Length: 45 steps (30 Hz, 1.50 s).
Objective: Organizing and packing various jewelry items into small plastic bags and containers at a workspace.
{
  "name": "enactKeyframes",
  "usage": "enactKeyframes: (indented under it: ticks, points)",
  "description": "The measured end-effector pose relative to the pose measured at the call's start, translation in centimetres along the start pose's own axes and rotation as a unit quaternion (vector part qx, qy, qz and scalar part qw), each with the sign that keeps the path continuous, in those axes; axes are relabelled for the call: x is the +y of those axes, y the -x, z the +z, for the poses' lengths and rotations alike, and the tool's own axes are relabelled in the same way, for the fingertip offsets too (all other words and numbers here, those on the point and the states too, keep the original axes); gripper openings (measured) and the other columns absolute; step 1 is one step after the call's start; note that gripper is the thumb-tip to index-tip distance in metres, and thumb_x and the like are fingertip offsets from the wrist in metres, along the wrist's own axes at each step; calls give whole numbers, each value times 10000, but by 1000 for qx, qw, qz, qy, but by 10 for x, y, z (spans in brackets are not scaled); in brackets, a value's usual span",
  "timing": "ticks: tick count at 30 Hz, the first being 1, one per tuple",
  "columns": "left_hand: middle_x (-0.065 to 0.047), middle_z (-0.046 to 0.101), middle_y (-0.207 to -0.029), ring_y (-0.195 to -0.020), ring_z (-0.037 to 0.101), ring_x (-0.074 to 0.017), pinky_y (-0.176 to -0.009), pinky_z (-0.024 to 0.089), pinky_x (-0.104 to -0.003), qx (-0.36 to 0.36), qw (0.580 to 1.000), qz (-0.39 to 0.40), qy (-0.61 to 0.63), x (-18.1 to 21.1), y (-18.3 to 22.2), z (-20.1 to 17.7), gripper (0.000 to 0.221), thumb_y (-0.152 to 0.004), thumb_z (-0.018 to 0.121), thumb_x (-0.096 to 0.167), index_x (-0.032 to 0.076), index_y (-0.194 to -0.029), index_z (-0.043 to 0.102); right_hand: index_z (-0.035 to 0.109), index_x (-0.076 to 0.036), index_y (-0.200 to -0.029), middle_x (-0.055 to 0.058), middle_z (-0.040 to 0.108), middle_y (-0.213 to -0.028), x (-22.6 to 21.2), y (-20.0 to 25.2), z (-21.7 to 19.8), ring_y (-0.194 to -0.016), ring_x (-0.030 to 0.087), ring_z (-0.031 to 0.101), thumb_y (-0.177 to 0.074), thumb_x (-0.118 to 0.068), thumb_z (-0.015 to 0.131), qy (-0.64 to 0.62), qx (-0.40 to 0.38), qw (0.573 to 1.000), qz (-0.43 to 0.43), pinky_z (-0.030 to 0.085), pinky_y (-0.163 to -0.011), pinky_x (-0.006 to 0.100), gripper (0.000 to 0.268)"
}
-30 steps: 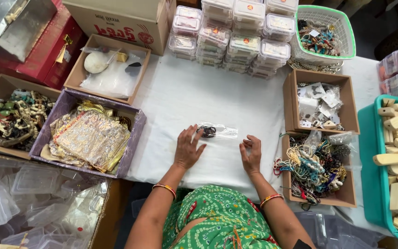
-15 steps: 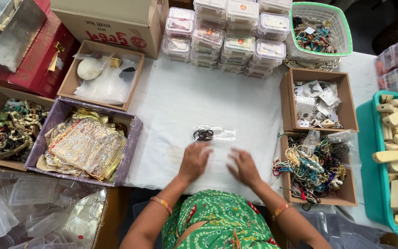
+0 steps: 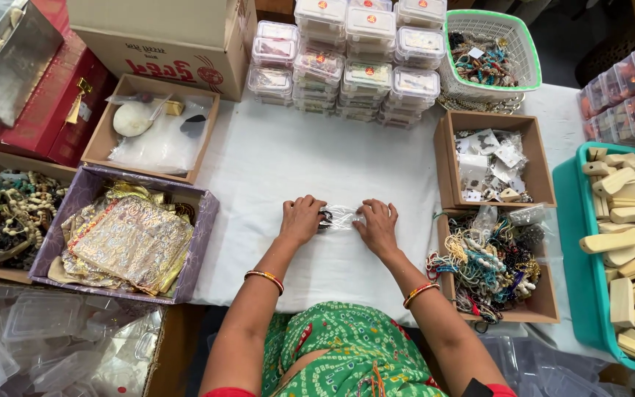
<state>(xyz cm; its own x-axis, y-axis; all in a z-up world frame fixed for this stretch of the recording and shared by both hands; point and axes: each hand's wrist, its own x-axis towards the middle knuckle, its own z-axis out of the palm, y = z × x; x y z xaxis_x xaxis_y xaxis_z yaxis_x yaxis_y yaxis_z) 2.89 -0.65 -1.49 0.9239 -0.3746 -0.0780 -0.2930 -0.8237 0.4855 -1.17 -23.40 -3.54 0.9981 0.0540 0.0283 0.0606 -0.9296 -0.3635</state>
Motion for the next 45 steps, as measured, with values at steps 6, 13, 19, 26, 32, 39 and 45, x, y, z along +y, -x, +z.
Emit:
enactKeyframes:
  ticks: [6,13,19,26,32,39,45]
  points:
    - [-5,562,-1296,-1264,474,-204,-1056,293,-479,-65,998,-10,-22,-3,-19,1,455,-892,736,275,215,-1330,625,587,-153,-1364,41,595,-1261,-10,-2,-11,-1236,220,498,-842,-164,755,-51,4,999,-16,216,-1103,500,548]
    - [-13,535,-1328,-1298,453,-208,-1083,281,-463,-133,990,-25,-32,3,-24,-16,389,-898,760,239,225,-1272,657,706,-193,-1111,-24,662,-1103,4,-9,-5,-1120,161,580,-914,-229,763,-86,-40,995,35,260,-1080,392,208]
    - [-5,559,-1305,-1278,475,-201,-1095,270,-466,-152,988,-12,-27,2,-33,-8,510,-858,760,158,246,-1331,592,658,-152,-1133,1,681,-947,-8,-14,-19,-964,174,617,-851,-282,816,-143,-74,984,79,308,-1011,383,349]
    - [-31,649,-1170,-1144,581,-208,-982,409,-414,-156,986,8,56,-5,-32,-28,280,-822,812,208,181,-1084,715,715,-62,-1050,39,734,-982,28,-18,7,-945,160,677,-916,-180,754,-394,-122,904,111,562,-836,318,182]
    - [-39,754,-898,-827,703,-148,-734,552,-300,-151,923,-49,352,-19,-23,-11,318,-775,878,252,68,-972,709,668,-76,-1040,60,753,-967,14,-17,-26,-879,167,703,-908,-172,725,-647,-106,731,188,589,-798,335,173]
    - [-27,734,-874,-782,687,-108,-697,560,-256,-164,862,-77,474,-7,-7,-8,358,-761,869,248,86,-1029,694,709,-51,-983,46,711,-863,28,-17,-8,-767,143,663,-933,-180,777,-650,-106,728,191,549,-715,316,154]
    - [-19,747,-834,-762,682,-99,-692,540,-249,-171,862,-77,471,-14,0,-1,300,-805,847,240,36,-986,720,714,-62,-973,36,721,-843,20,-14,-28,-759,120,663,-937,-237,743,-610,-123,762,180,553,-716,291,181]
